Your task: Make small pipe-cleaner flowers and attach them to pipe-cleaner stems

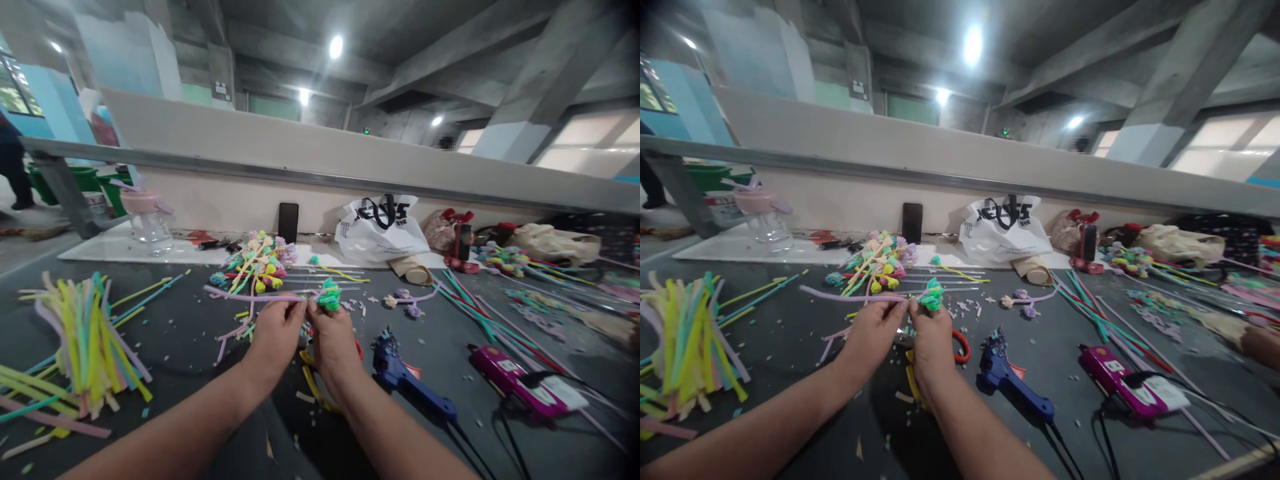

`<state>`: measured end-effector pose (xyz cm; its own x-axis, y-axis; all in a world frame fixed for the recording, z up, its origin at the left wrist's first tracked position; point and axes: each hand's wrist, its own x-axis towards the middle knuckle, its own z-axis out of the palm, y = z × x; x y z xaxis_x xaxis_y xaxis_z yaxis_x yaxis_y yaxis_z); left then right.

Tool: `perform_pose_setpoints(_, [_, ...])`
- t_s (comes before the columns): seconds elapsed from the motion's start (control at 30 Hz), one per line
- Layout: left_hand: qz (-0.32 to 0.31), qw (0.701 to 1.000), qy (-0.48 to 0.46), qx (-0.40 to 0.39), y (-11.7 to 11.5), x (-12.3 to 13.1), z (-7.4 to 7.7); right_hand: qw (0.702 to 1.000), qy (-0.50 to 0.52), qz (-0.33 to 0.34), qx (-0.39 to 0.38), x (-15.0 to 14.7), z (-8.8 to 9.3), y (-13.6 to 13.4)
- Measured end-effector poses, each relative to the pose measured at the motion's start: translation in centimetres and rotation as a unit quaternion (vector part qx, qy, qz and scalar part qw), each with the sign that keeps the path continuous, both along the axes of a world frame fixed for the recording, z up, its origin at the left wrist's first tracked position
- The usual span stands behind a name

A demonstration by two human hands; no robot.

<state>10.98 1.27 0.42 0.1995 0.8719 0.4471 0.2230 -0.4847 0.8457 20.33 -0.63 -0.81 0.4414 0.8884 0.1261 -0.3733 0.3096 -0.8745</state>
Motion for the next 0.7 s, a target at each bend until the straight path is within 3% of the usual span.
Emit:
perform_pose_setpoints(0.07, [-0.053, 0.979, -0.104, -0.168, -0.2, 0.3, 0.6, 0.999, -0.039, 0.003, 0.0, 0.5, 0.1, 0.0])
perform_pose_setpoints(0.13, [-0.131, 0.912, -0.201, -0.332, -0.1, 0.2, 0.9, 0.997, -0.075, 0.011, -0.007, 1.0, 0.2, 0.0])
perform_pose_setpoints(0.2, [-0.196, 0.841, -0.243, -0.442, 0.3, -0.2, 1.0, 0.994, -0.106, 0.018, -0.016, 1.5, 0.4, 0.0])
perform_pose_setpoints(0.33, [-0.27, 0.773, -0.227, -0.527, 1.3, -1.2, 1.3, 0.988, -0.149, 0.035, -0.018, 2.3, 1.1, -0.3])
perform_pose_setpoints(0.47, [-0.353, 0.713, -0.208, -0.569, 1.5, -1.7, 1.9, 0.984, -0.139, 0.107, 0.017, 3.2, 1.7, -0.5])
perform_pose_setpoints(0.53, [-0.367, 0.716, -0.205, -0.557, 1.2, -1.7, 2.2, 0.985, -0.111, 0.127, 0.028, 3.5, 1.7, -0.3])
perform_pose_setpoints(0.57, [-0.357, 0.735, -0.207, -0.538, 1.1, -1.6, 2.3, 0.987, -0.093, 0.131, 0.029, 3.5, 1.6, -0.2])
perform_pose_setpoints(0.7, [-0.232, 0.881, -0.207, -0.356, 0.5, -0.8, 1.9, 0.992, 0.013, 0.123, 0.03, 2.3, 1.1, 0.1])
